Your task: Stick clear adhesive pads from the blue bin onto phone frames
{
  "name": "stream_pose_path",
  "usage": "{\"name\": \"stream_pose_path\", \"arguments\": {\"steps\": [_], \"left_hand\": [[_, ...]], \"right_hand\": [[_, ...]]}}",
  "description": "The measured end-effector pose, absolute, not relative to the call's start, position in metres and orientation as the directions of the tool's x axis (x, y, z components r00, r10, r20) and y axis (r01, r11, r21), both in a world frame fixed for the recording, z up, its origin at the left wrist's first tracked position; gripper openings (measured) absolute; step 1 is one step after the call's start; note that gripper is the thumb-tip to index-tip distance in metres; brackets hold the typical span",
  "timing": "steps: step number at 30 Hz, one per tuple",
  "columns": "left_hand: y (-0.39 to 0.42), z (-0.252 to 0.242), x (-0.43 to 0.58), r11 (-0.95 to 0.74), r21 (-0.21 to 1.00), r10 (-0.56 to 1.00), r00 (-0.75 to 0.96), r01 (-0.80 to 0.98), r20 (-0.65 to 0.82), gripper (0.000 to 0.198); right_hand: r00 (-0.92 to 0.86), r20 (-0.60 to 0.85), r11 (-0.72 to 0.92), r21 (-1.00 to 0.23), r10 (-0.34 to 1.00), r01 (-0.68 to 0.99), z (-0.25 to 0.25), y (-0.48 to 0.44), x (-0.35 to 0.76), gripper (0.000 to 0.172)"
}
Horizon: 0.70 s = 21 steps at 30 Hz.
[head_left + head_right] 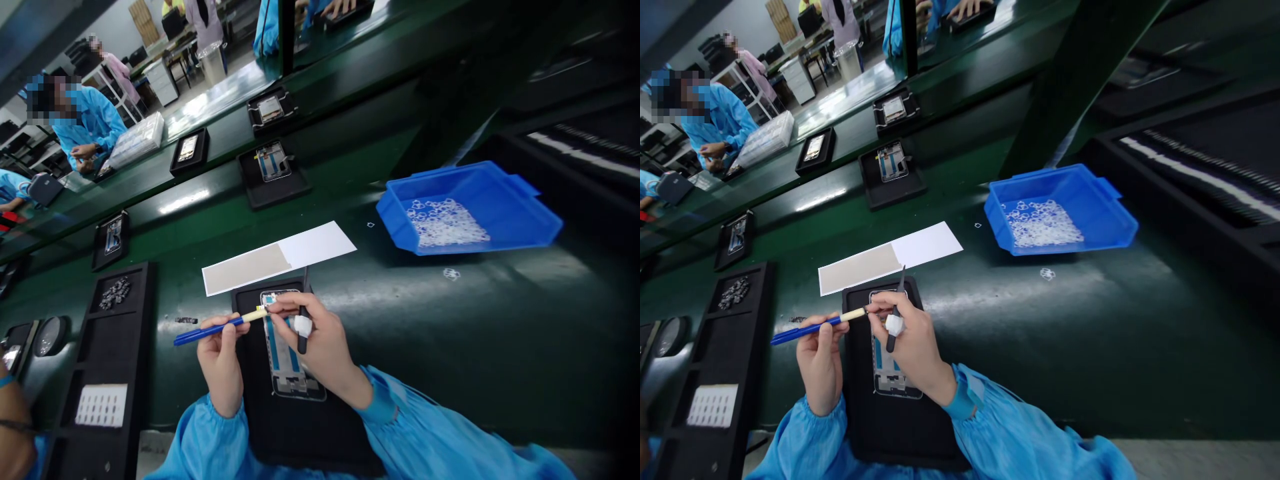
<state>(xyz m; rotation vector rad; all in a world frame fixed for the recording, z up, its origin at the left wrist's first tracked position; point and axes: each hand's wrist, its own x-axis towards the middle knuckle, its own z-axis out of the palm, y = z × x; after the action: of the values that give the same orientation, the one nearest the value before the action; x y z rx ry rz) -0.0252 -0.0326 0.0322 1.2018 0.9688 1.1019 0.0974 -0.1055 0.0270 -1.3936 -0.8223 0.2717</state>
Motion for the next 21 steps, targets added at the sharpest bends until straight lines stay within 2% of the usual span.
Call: {"name": "stream_pose_path", "arguments": {"steps": [10, 21], "left_hand": [[-0.0326, 0.0317, -0.0249, 0.039, 0.985, 0.980, 0.200, -0.171, -0.004, 0.035], [-0.0323, 0.0310, -0.0243, 0.020, 0.989, 0.976, 0.216, -0.147, 0.012, 0.035]], "right_hand": [[0.691, 0.428, 0.234, -0.902, 0.583, 0.362, 0.0234, -0.1044, 0.0987, 0.025], [0.693, 0.431, 0.222, -0.900, 0.578, 0.375, 0.0247, -0.1042, 0.0990, 0.020]]}}
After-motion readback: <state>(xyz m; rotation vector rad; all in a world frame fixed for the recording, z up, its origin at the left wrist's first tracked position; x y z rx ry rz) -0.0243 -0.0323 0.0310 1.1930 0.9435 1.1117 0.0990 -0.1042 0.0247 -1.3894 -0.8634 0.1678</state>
